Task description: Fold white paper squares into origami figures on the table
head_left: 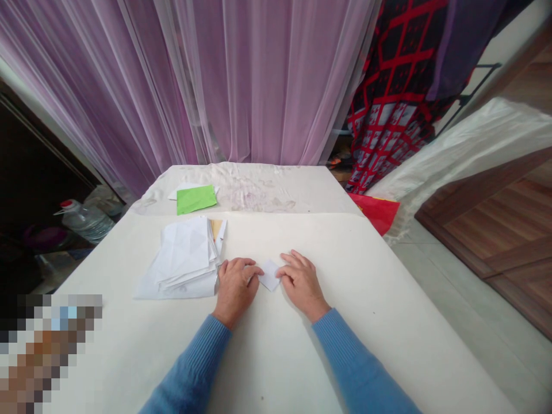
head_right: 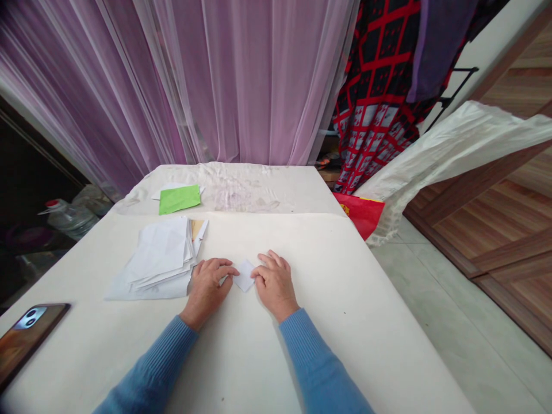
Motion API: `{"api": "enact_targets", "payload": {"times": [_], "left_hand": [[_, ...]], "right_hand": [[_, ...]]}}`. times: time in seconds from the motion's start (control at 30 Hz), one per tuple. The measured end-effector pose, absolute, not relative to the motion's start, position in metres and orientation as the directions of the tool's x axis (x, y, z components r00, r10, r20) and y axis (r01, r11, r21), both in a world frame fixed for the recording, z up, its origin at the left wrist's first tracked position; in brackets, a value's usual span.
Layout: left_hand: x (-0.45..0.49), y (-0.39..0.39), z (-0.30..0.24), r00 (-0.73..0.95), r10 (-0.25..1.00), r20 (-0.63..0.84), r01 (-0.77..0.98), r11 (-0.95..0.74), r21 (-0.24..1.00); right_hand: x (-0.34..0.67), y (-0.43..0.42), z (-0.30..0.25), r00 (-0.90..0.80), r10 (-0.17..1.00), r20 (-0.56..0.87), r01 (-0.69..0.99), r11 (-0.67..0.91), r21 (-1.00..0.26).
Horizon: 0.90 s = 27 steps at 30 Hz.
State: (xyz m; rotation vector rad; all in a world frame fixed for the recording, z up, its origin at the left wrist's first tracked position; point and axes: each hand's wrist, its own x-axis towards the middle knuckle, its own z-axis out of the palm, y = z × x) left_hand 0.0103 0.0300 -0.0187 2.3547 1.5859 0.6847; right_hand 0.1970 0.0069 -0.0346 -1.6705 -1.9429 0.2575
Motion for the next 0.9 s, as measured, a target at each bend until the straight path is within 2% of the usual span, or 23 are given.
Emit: {"api": "enact_targets", "payload": {"times": [0.33, 0.9], "left_hand": [[0.010, 0.031, -0.020, 0.307, 0.915, 0.263, 0.807, -0.397, 0.437], [0.010, 0.032, -0.020, 0.295, 0.921, 0.254, 0.806, -0.383, 0.452]], "right_hand": [[0.180, 0.008, -0.027, 0.025, 0.963, 0.268, 0.878, 0.106, -0.466], [0.191, 0.004, -0.028, -0.086, 0.982, 0.170, 0.872, 0.157, -0.465]]}}
